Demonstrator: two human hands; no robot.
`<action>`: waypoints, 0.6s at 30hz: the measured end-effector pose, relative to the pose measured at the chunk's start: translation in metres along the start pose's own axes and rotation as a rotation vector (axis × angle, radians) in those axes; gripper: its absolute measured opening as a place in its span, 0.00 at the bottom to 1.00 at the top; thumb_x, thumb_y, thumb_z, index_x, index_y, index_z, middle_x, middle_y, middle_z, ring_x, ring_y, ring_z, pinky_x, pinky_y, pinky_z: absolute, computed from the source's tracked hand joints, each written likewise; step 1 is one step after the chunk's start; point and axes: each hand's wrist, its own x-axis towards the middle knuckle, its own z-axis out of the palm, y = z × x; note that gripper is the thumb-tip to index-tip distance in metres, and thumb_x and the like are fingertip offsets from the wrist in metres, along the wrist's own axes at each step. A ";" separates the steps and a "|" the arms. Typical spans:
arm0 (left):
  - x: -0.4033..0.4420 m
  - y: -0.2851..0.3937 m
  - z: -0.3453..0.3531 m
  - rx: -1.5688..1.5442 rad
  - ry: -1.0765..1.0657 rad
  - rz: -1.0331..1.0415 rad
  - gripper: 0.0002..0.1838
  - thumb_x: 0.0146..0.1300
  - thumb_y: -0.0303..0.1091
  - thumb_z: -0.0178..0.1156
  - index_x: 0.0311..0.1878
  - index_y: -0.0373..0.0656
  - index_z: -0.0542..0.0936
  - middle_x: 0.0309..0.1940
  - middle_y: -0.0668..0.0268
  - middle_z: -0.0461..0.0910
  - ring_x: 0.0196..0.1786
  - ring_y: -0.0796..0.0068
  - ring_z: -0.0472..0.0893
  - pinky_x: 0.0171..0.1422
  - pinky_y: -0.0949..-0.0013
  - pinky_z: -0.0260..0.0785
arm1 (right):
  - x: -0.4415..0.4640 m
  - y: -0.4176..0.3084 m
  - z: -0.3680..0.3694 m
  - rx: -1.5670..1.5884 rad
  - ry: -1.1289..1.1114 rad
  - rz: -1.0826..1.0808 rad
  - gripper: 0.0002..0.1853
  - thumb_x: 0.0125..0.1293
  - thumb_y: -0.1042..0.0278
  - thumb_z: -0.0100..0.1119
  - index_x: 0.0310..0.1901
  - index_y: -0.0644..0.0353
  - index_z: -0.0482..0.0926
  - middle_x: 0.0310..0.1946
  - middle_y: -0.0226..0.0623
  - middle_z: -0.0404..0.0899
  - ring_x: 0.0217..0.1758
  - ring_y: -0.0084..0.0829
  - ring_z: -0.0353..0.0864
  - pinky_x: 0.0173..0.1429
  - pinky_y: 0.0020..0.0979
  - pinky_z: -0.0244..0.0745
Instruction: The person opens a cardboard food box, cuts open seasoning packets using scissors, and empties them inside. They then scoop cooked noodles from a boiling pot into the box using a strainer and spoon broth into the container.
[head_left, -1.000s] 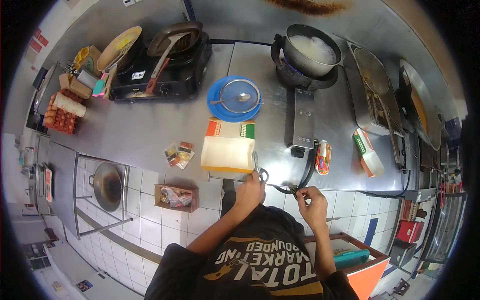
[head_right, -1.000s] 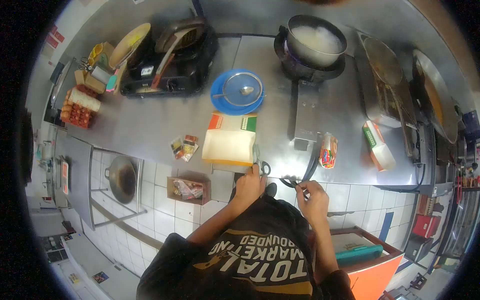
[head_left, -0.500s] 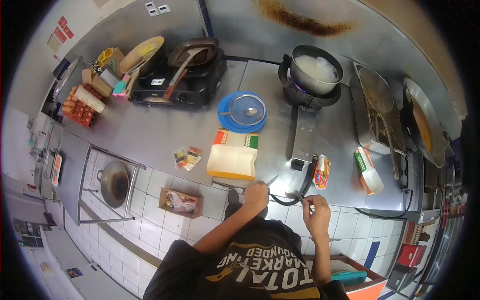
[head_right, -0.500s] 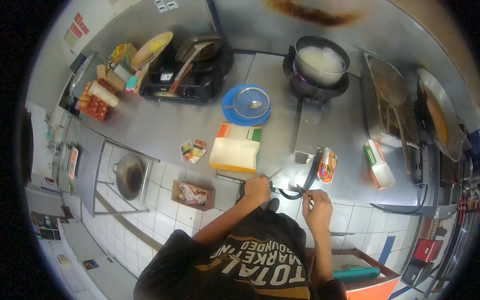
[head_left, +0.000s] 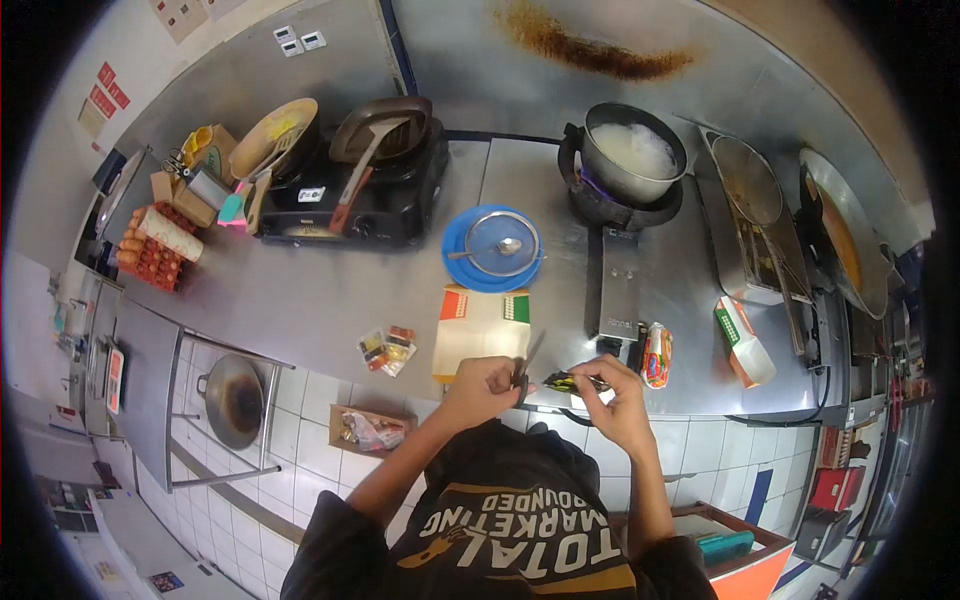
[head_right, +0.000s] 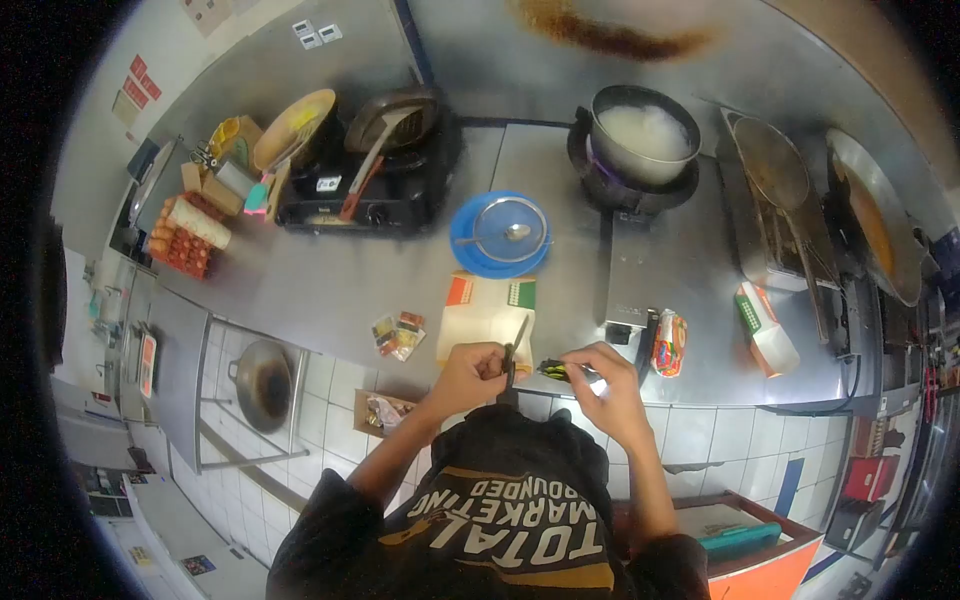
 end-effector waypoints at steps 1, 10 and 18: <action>0.007 0.012 -0.010 0.081 -0.024 0.032 0.10 0.59 0.28 0.72 0.31 0.37 0.79 0.14 0.80 0.58 0.21 0.91 0.55 0.24 0.75 0.48 | 0.009 -0.004 0.007 0.001 0.006 -0.003 0.06 0.64 0.80 0.61 0.42 0.65 0.84 0.33 0.37 0.82 0.35 0.26 0.81 0.39 0.26 0.74; 0.032 0.028 -0.051 -0.208 0.036 -0.005 0.22 0.62 0.22 0.68 0.20 0.44 0.64 0.24 0.70 0.76 0.30 0.87 0.73 0.33 0.78 0.64 | 0.046 0.004 0.077 0.631 -0.034 0.272 0.11 0.64 0.79 0.67 0.47 0.65 0.83 0.40 0.33 0.86 0.41 0.18 0.82 0.45 0.23 0.77; 0.033 0.020 -0.126 0.466 -0.033 0.024 0.15 0.58 0.33 0.73 0.23 0.41 0.75 0.14 0.73 0.68 0.20 0.86 0.67 0.26 0.74 0.59 | 0.055 0.027 0.107 0.827 0.056 0.538 0.07 0.64 0.74 0.69 0.43 0.62 0.84 0.36 0.33 0.87 0.38 0.19 0.85 0.44 0.22 0.79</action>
